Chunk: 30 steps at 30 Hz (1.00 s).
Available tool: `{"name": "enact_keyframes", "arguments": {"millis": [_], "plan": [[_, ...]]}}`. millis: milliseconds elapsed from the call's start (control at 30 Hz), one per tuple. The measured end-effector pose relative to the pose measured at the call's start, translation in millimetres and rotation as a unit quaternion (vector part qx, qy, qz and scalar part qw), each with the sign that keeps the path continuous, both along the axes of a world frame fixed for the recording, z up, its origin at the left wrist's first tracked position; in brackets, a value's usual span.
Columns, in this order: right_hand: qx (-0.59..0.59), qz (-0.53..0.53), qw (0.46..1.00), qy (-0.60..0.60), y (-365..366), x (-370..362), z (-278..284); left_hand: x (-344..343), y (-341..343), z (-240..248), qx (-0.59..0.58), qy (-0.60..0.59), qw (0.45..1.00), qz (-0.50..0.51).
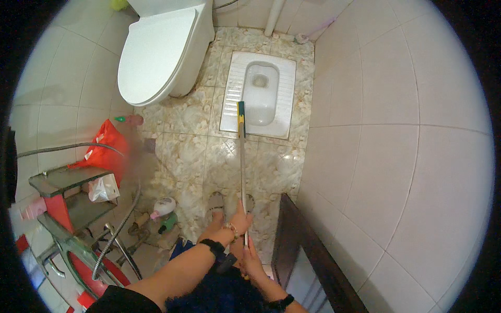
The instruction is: Cleaning a bathroom floor and a squat toilet using a spray bottle and a cleaning brush on a pole.
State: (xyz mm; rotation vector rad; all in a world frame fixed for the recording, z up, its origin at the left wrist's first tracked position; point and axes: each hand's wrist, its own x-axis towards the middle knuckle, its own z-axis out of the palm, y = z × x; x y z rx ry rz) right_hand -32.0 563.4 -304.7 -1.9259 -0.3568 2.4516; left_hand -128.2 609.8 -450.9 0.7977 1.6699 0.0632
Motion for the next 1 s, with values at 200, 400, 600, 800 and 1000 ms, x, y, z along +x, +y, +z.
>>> {"name": "enact_keyframes", "arguments": {"millis": [200,400,600,800,1000], "plan": [[-0.025,-0.04,0.999,0.018,31.8,-3.9,-0.7,-8.3,24.9,27.5,0.064,-0.084,0.988,0.114],[-0.026,0.011,0.999,-0.02,-4.9,-12.9,30.5,-3.6,-73.2,29.4,0.385,0.014,0.923,0.02],[0.073,-0.02,0.996,0.045,64.7,-42.8,-24.7,-34.8,26.6,11.3,0.185,-0.068,0.969,0.149],[0.079,0.034,0.996,-0.022,22.1,-17.5,15.5,-6.3,-38.3,41.5,0.129,-0.012,0.989,0.075],[0.081,0.065,0.994,-0.029,-4.2,-14.7,-6.5,2.3,-67.2,19.2,0.218,0.026,0.966,0.138]]}}
